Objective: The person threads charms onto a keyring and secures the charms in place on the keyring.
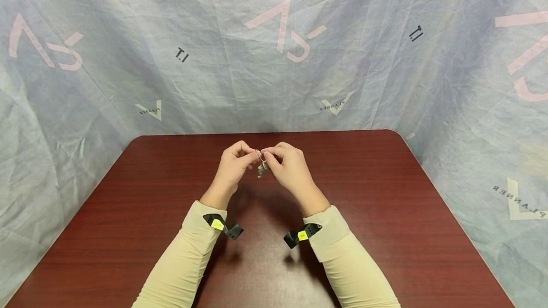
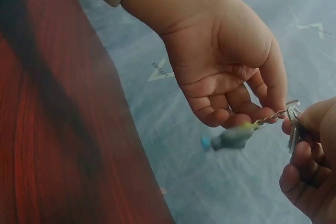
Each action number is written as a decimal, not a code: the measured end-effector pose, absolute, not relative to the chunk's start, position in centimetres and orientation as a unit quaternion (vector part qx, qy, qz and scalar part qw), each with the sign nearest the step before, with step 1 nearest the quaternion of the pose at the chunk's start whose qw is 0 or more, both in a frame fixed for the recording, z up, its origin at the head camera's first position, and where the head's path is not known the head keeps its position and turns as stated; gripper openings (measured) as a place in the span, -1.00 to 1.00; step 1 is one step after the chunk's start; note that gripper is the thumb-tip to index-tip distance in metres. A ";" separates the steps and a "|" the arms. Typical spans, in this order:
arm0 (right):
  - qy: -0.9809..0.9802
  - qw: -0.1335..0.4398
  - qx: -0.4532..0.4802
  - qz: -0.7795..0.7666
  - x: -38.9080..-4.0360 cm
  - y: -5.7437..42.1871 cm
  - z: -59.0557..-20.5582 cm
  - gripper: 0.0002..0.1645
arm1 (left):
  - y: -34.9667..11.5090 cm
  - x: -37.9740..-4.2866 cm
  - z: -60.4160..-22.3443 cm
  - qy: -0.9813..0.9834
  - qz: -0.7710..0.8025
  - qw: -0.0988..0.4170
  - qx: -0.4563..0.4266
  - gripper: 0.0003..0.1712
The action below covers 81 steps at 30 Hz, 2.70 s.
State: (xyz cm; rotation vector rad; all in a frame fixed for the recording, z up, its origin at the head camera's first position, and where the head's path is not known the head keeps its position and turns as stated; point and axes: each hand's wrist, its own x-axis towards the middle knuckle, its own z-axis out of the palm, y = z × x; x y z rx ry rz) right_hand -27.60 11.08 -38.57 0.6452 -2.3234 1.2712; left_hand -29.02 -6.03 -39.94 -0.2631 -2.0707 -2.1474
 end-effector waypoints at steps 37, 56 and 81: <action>-0.790 0.032 0.182 0.585 -30.2 15.5 -39.5 -0.76 | -8.9 -31.1 -42.6 -0.759 -0.617 -0.017 -0.207 -0.89; -0.871 -0.011 0.191 0.454 -34.0 15.2 -46.8 -0.76 | -9.8 -33.7 -46.7 -0.920 -0.341 0.030 -0.189 -0.91; -0.910 0.021 0.215 0.354 -34.1 15.5 -47.2 -0.80 | -10.3 -32.9 -48.3 -0.962 -0.191 0.033 -0.191 -0.73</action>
